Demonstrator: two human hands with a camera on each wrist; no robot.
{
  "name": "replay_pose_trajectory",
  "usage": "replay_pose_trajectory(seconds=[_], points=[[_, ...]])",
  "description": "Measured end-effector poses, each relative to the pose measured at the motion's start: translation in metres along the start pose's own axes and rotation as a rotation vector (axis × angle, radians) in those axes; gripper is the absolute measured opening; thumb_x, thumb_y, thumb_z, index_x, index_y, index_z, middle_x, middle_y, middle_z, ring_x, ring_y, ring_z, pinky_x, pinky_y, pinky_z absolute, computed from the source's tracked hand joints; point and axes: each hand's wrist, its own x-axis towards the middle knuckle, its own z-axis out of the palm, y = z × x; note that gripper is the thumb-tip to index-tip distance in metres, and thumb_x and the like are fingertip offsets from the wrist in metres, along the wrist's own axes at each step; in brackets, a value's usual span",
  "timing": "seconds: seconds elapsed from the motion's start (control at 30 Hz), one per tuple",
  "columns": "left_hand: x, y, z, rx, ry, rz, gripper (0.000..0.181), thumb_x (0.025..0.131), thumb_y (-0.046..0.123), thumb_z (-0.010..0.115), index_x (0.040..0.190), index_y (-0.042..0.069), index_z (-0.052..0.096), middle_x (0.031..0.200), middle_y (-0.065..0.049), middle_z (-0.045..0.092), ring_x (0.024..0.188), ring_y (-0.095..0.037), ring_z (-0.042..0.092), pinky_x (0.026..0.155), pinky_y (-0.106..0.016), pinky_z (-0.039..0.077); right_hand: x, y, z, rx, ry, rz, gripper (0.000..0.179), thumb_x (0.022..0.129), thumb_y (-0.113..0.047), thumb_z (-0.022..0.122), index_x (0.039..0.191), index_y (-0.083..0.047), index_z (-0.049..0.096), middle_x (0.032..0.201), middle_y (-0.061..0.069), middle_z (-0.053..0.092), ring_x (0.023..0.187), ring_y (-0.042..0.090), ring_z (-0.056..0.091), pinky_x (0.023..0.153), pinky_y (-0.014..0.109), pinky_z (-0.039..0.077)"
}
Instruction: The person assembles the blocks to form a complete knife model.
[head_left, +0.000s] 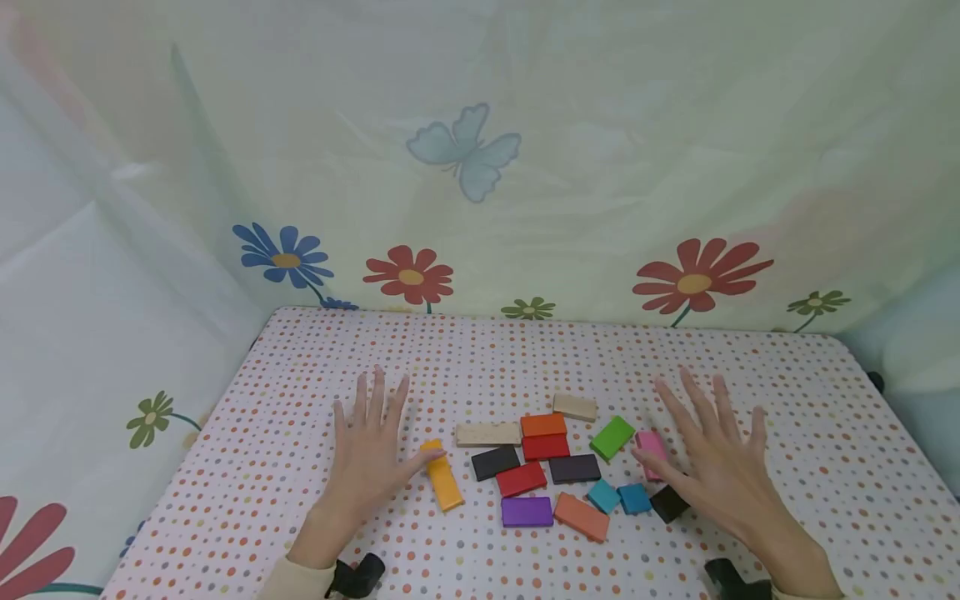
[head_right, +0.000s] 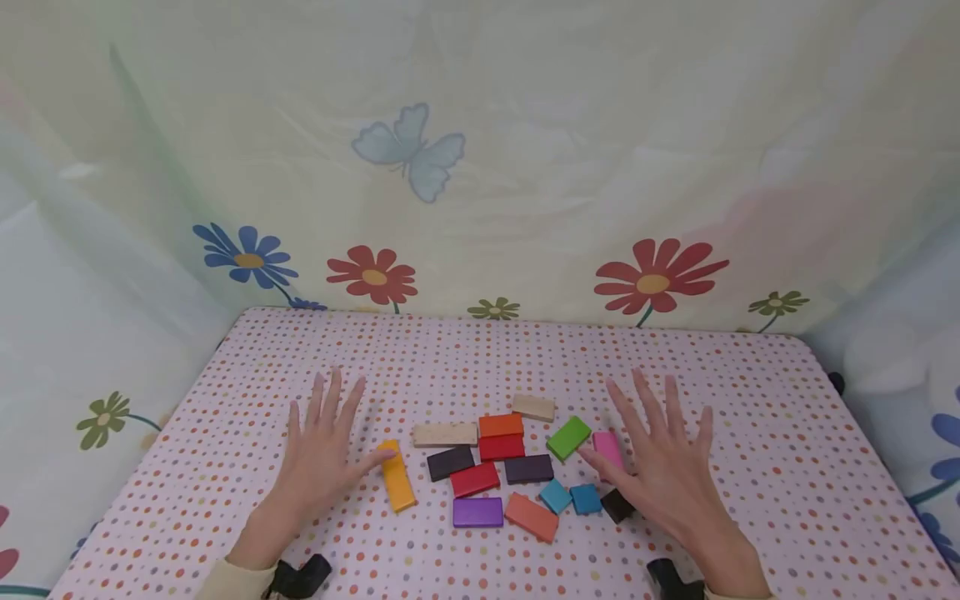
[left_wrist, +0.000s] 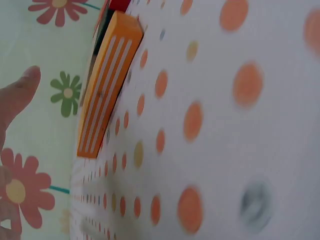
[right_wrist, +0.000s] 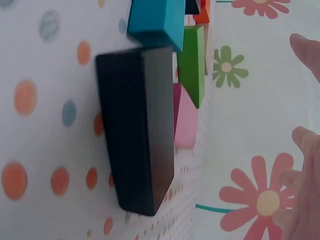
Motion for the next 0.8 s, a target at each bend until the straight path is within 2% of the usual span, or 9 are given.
replay_pose_trajectory(seconds=[0.1, 0.17, 0.23, 0.33, 0.43, 0.57, 0.63, 0.73, 0.8], points=[[-0.007, 0.019, 0.001, -0.051, -0.050, -0.049, 0.107, 0.090, 0.072, 0.065, 0.165, 0.004, 0.028, 0.168, -0.029, 0.022, 0.154, -0.050, 0.022, 0.116, -0.076, 0.025, 0.002, -0.006, 0.000, 0.015, -0.007, -0.008, 0.104, 0.089, -0.060, 0.071, 0.169, -0.025, 0.016, 0.173, 0.018, 0.012, 0.158, 0.047, -0.009, 0.112, 0.082, -0.011], [-0.012, 0.032, 0.002, -0.122, -0.077, -0.091, 0.106, 0.092, 0.068, 0.066, 0.163, 0.000, 0.029, 0.167, -0.029, 0.025, 0.153, -0.050, 0.026, 0.116, -0.073, 0.028, 0.003, -0.010, 0.001, 0.027, -0.014, -0.015, 0.103, 0.088, -0.058, 0.073, 0.169, -0.025, 0.018, 0.173, 0.019, 0.014, 0.158, 0.047, -0.008, 0.113, 0.081, -0.012], [-0.016, 0.042, 0.004, -0.182, -0.073, -0.129, 0.103, 0.092, 0.064, 0.070, 0.160, -0.005, 0.032, 0.163, -0.030, 0.033, 0.148, -0.048, 0.034, 0.114, -0.069, 0.034, 0.005, -0.015, 0.001, 0.039, -0.013, -0.025, 0.103, 0.087, -0.057, 0.075, 0.169, -0.024, 0.021, 0.172, 0.021, 0.017, 0.158, 0.047, -0.007, 0.113, 0.080, -0.012], [-0.019, 0.052, 0.008, -0.258, -0.031, -0.181, 0.101, 0.088, 0.056, 0.079, 0.154, -0.011, 0.040, 0.145, -0.030, 0.047, 0.129, -0.042, 0.048, 0.102, -0.058, 0.047, 0.007, -0.020, 0.003, 0.055, 0.001, -0.049, 0.101, 0.087, -0.055, 0.076, 0.168, -0.023, 0.025, 0.170, 0.022, 0.020, 0.159, 0.047, -0.004, 0.114, 0.081, -0.009], [-0.017, 0.058, 0.012, -0.309, -0.004, -0.235, 0.102, 0.083, 0.053, 0.085, 0.149, -0.013, 0.044, 0.126, -0.028, 0.050, 0.107, -0.035, 0.050, 0.076, -0.046, 0.054, 0.010, -0.025, 0.005, 0.082, 0.012, -0.071, 0.097, 0.086, -0.051, 0.079, 0.165, -0.020, 0.032, 0.167, 0.024, 0.026, 0.158, 0.048, 0.002, 0.114, 0.082, -0.004], [-0.017, 0.064, 0.013, -0.347, -0.039, -0.322, 0.106, 0.078, 0.049, 0.090, 0.148, -0.015, 0.042, 0.118, -0.028, 0.048, 0.097, -0.034, 0.051, 0.062, -0.043, 0.055, 0.016, -0.039, 0.006, 0.141, 0.013, -0.117, 0.089, 0.084, -0.037, 0.087, 0.158, -0.012, 0.044, 0.161, 0.026, 0.034, 0.153, 0.053, 0.017, 0.112, 0.084, 0.011], [-0.017, 0.066, 0.013, -0.337, -0.059, -0.346, 0.105, 0.077, 0.045, 0.092, 0.147, -0.015, 0.042, 0.117, -0.029, 0.049, 0.095, -0.034, 0.053, 0.063, -0.046, 0.056, 0.021, -0.049, 0.006, 0.173, 0.006, -0.138, 0.084, 0.083, -0.030, 0.088, 0.154, -0.009, 0.048, 0.157, 0.026, 0.039, 0.147, 0.053, 0.028, 0.109, 0.082, 0.023], [-0.018, 0.069, 0.012, -0.325, -0.066, -0.353, 0.098, 0.077, 0.037, 0.092, 0.144, -0.015, 0.044, 0.115, -0.027, 0.050, 0.092, -0.034, 0.054, 0.065, -0.047, 0.057, 0.031, -0.066, 0.008, 0.248, -0.020, -0.173, 0.074, 0.087, -0.021, 0.087, 0.150, -0.005, 0.052, 0.149, 0.023, 0.048, 0.137, 0.048, 0.044, 0.104, 0.074, 0.041], [-0.018, 0.070, 0.012, -0.307, -0.058, -0.342, 0.092, 0.077, 0.033, 0.091, 0.141, -0.015, 0.046, 0.113, -0.026, 0.050, 0.091, -0.035, 0.056, 0.064, -0.048, 0.058, 0.038, -0.078, 0.012, 0.313, -0.044, -0.200, 0.065, 0.089, -0.016, 0.085, 0.146, -0.002, 0.055, 0.142, 0.020, 0.053, 0.128, 0.041, 0.053, 0.099, 0.063, 0.052]])
